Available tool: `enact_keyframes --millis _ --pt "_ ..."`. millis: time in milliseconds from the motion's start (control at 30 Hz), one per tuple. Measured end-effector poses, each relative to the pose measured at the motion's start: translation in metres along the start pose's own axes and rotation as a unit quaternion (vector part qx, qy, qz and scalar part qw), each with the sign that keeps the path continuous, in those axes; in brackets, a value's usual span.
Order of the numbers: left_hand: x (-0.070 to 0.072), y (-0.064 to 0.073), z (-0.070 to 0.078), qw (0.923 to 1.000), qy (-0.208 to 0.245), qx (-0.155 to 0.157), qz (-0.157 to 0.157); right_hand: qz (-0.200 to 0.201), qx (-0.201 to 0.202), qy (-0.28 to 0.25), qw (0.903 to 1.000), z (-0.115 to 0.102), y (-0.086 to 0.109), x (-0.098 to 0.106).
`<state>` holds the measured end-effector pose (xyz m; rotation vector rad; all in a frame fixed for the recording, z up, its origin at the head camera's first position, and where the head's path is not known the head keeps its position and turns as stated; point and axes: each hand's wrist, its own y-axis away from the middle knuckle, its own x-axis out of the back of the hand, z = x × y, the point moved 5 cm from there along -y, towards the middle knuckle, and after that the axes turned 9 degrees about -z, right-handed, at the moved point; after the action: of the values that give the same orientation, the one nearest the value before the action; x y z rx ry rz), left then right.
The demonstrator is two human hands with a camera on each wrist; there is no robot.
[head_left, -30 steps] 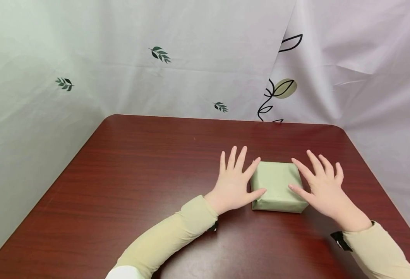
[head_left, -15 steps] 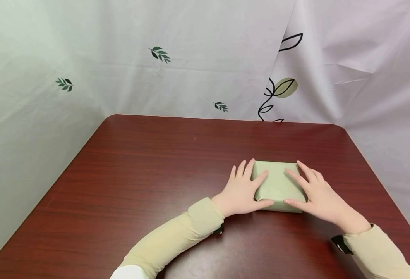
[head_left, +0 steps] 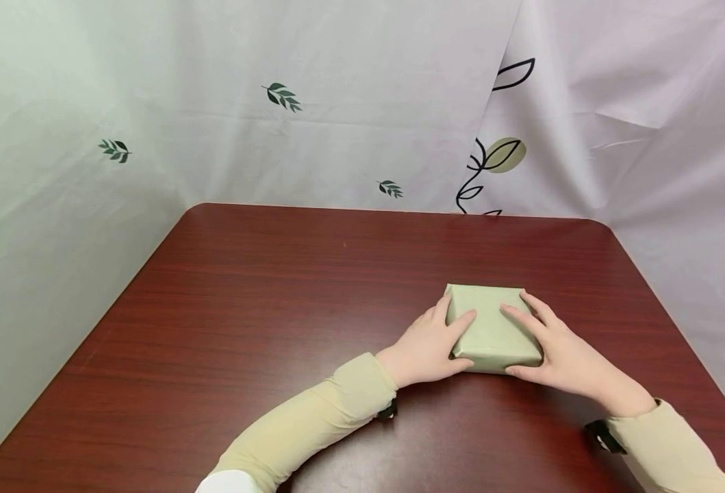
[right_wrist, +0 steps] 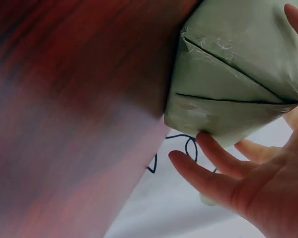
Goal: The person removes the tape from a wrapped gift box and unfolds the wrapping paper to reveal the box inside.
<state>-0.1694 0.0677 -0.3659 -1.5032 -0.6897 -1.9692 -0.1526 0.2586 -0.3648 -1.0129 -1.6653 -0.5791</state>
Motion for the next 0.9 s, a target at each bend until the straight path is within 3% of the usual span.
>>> enact_keyframes --millis 167,467,700,900 --pt "-0.002 0.0 -0.001 0.9991 0.04 -0.014 -0.007 0.02 0.014 -0.029 0.9993 0.004 0.002 0.002" --pt "-0.001 0.0 -0.008 0.9941 0.098 -0.04 -0.023 0.052 0.078 -0.086 0.9919 0.011 0.002 0.005" --pt "0.0 0.0 -0.016 0.9857 0.16 -0.046 -0.027 0.035 0.084 -0.178 0.9798 0.017 0.002 0.004" --pt "-0.004 0.0 -0.02 0.9766 0.207 -0.055 -0.017 0.034 0.076 -0.191 0.9781 0.019 0.002 0.001"
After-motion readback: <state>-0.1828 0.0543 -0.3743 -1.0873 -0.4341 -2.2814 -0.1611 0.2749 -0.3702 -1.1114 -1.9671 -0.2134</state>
